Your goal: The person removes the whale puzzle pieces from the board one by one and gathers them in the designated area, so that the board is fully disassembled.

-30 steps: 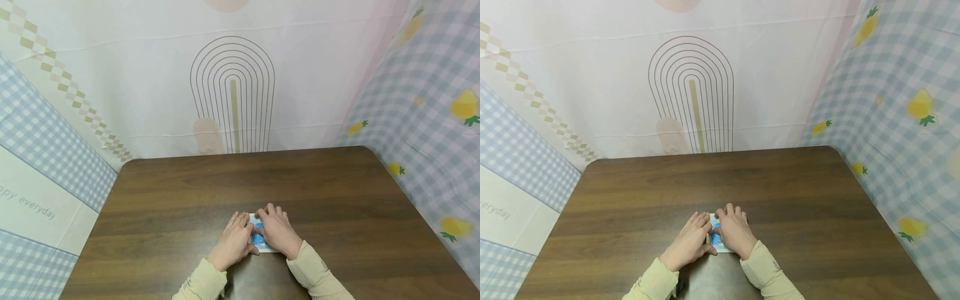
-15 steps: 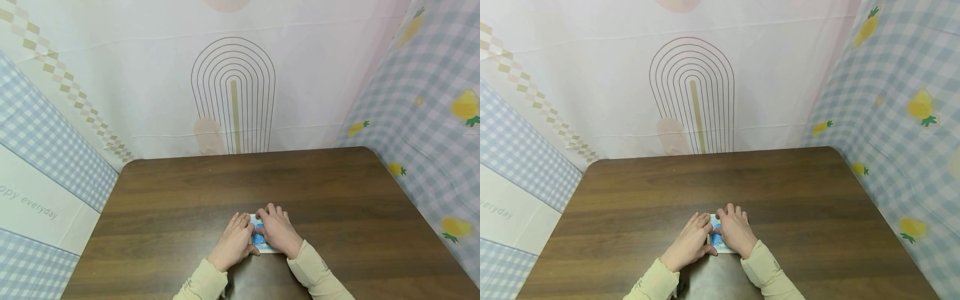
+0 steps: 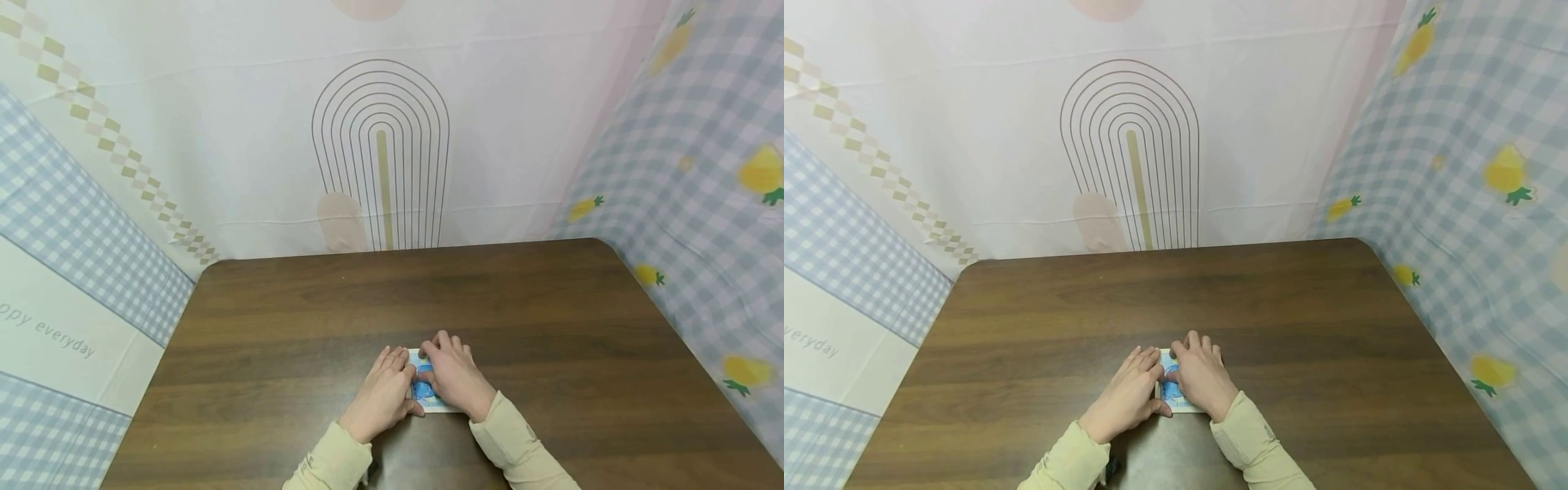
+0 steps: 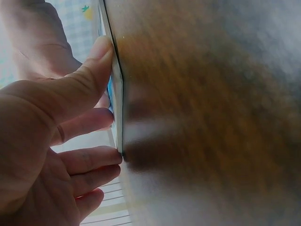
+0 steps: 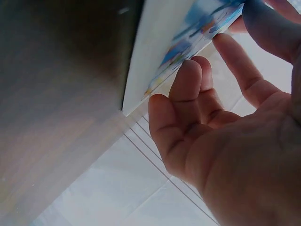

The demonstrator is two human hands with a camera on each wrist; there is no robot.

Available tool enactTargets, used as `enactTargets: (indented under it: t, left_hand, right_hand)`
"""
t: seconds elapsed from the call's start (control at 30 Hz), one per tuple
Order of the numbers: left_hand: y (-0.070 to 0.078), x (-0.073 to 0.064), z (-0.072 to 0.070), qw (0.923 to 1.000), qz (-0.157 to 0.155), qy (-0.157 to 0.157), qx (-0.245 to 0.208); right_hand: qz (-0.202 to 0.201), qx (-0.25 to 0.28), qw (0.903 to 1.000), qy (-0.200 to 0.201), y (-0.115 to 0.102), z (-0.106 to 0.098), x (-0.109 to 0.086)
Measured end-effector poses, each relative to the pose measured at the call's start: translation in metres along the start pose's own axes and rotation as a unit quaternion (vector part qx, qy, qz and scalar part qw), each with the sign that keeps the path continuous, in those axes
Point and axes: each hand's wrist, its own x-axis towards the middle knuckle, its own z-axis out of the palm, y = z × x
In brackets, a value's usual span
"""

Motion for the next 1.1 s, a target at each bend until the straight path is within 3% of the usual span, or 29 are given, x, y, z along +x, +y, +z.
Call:
enactTargets:
  t: [0.4,1.1]
  left_hand:
    - [-0.0022,-0.0008,-0.0002,0.9999,0.003,0.011,-0.004]
    - [0.0000,-0.0006,-0.0013,1.0000,0.004,0.003,0.001]
  right_hand:
    - [-0.021,-0.010,0.9996,0.014,0.0008,-0.0013,0.0013]
    - [0.009,0.016,0.9998,0.002,0.0005,-0.0010,0.0018]
